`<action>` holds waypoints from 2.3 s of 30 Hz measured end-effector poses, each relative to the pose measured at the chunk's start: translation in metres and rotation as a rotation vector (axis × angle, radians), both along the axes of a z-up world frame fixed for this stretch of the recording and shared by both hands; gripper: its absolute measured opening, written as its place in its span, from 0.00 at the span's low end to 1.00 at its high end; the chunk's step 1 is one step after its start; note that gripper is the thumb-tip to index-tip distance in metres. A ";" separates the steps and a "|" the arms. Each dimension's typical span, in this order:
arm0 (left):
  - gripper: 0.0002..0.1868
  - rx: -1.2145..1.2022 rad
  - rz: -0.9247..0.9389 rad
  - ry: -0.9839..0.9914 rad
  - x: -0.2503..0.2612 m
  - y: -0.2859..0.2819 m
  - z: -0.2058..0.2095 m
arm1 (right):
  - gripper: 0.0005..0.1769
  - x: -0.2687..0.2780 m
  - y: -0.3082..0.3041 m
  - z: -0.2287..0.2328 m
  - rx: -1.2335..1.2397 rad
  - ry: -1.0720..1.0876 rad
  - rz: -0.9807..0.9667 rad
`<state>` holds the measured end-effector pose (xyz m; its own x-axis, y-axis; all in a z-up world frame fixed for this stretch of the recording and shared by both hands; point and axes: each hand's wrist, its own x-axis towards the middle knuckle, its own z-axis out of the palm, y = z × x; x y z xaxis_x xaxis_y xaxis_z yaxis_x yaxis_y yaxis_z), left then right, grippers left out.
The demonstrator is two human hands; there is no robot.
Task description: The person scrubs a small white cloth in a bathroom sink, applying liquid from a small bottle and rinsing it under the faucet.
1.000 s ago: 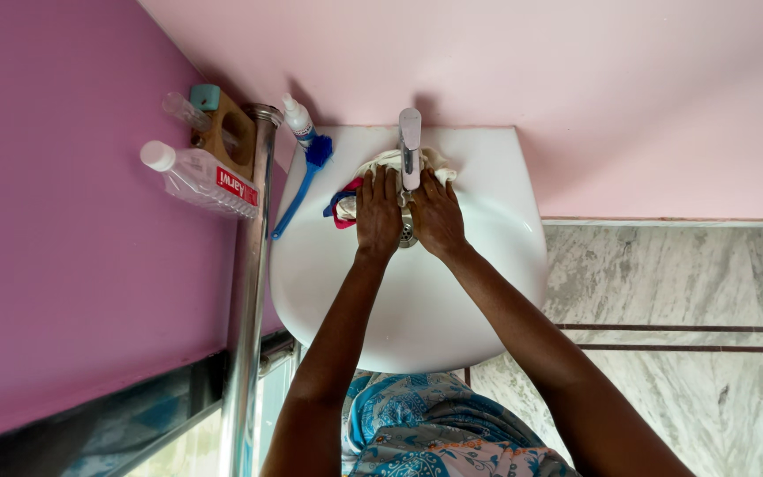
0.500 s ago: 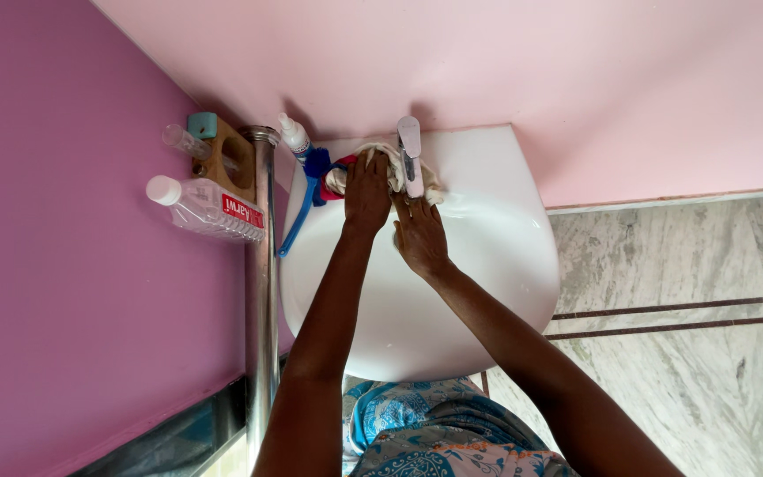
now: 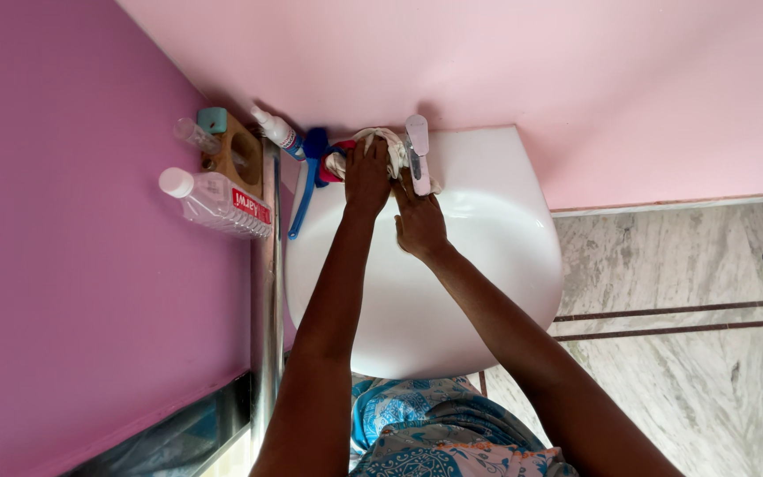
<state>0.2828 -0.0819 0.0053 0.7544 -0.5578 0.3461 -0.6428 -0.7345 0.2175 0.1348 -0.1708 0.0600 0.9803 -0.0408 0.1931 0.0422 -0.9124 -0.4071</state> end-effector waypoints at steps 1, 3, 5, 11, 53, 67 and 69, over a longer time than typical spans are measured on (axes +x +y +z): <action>0.33 -0.019 -0.003 0.018 -0.002 0.002 -0.001 | 0.45 -0.001 0.000 0.001 0.008 0.003 0.002; 0.33 -0.037 0.003 0.032 -0.007 0.002 -0.002 | 0.44 -0.002 -0.001 0.002 0.003 -0.031 -0.002; 0.32 -0.032 0.026 0.028 -0.013 0.003 -0.001 | 0.41 -0.004 0.001 0.002 -0.017 -0.102 -0.009; 0.34 -0.043 0.058 -0.002 -0.042 0.007 0.010 | 0.25 -0.017 -0.009 -0.007 0.024 -0.133 -0.035; 0.22 -0.430 0.196 0.250 -0.044 -0.076 0.115 | 0.21 0.044 -0.095 0.058 0.665 -0.161 -0.142; 0.24 -0.430 0.201 0.023 -0.100 -0.068 0.121 | 0.21 0.027 -0.093 0.033 0.663 -0.178 -0.153; 0.23 -0.451 0.191 0.031 -0.107 -0.066 0.124 | 0.22 0.022 -0.091 0.030 0.683 -0.187 -0.146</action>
<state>0.1762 -0.1474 0.1297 0.8423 -0.2077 0.4974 -0.4940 -0.6667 0.5581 0.1566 -0.2615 0.0903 0.9089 -0.3400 0.2415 0.0639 -0.4588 -0.8863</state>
